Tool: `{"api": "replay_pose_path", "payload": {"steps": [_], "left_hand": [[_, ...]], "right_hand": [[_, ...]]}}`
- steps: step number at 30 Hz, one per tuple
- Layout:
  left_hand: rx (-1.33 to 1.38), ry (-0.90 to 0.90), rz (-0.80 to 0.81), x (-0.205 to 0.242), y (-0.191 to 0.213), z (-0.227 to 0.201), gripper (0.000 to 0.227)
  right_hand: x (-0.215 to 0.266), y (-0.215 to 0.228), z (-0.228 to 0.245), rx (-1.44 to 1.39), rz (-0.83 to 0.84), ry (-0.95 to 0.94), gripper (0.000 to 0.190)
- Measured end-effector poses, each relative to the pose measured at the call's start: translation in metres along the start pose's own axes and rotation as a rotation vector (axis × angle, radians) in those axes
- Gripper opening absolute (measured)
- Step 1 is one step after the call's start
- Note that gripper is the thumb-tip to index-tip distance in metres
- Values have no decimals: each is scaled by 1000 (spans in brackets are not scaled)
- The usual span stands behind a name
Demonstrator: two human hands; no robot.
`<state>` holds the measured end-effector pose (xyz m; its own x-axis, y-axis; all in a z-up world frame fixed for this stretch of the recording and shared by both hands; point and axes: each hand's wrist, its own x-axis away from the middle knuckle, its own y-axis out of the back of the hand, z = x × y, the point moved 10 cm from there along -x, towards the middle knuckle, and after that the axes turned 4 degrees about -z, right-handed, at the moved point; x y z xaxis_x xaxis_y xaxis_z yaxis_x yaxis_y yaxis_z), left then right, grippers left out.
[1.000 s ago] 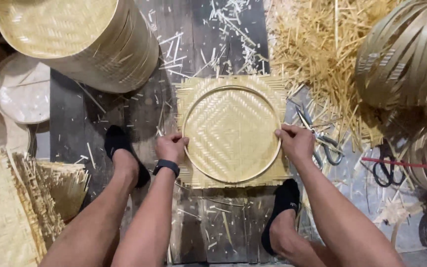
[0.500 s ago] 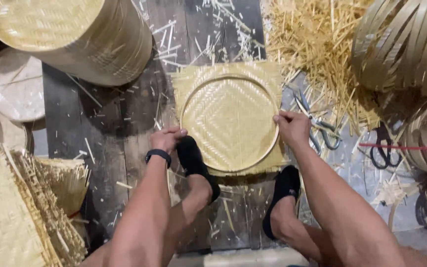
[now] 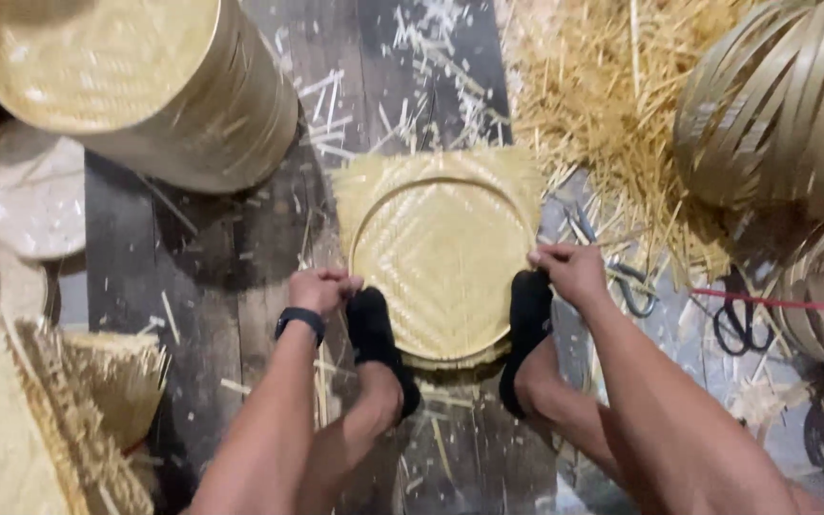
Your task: Trimming woven bamboo sheets and assembling them into circular hoops to manufacture trays or lids.
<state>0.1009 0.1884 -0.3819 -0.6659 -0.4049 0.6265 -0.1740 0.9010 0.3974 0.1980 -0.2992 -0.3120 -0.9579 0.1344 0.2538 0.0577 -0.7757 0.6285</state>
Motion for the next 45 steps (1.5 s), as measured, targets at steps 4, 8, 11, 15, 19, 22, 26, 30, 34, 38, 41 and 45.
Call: {"api": "replay_pose_path", "payload": {"steps": [4, 8, 11, 15, 19, 22, 26, 30, 34, 38, 41, 45], "left_hand": [[-641, -330, -246, 68, 16, -166, 57], [-503, -954, -197, 38, -65, -234, 48], [-522, -1046, 6, 18, -111, -258, 47], [-292, -587, 228, -19, -127, -199, 46], [-266, -789, 129, -42, -125, -231, 43], [-465, -954, 45, -7, -123, -243, 39], [-571, -782, 116, -9, -124, -259, 46], [-623, -445, 266, -44, -137, -227, 59], [-496, -515, 305, -41, -143, -214, 62], [-514, -556, 265, -49, -147, -231, 59], [-584, -372, 291, -59, -148, -197, 62], [-458, -392, 363, -114, -177, -175, 64]], "right_hand": [[68, 15, 155, 231, -140, 365, 36], [154, -98, 187, 436, 250, 728, 78], [182, -136, 179, 572, 273, 956, 90], [197, -130, 178, 536, 213, 944, 85], [111, -127, 158, 311, 235, 876, 68], [21, -67, 243, 356, 66, 801, 49], [-42, -71, 252, 436, -133, 1016, 39], [-92, -110, 171, 267, 409, 186, 31], [-102, -112, 158, 182, 391, 193, 40], [-98, -108, 170, 135, 371, 182, 26], [-83, -110, 178, 104, 378, 194, 30], [-74, -65, 196, 209, 161, 395, 32]]}}
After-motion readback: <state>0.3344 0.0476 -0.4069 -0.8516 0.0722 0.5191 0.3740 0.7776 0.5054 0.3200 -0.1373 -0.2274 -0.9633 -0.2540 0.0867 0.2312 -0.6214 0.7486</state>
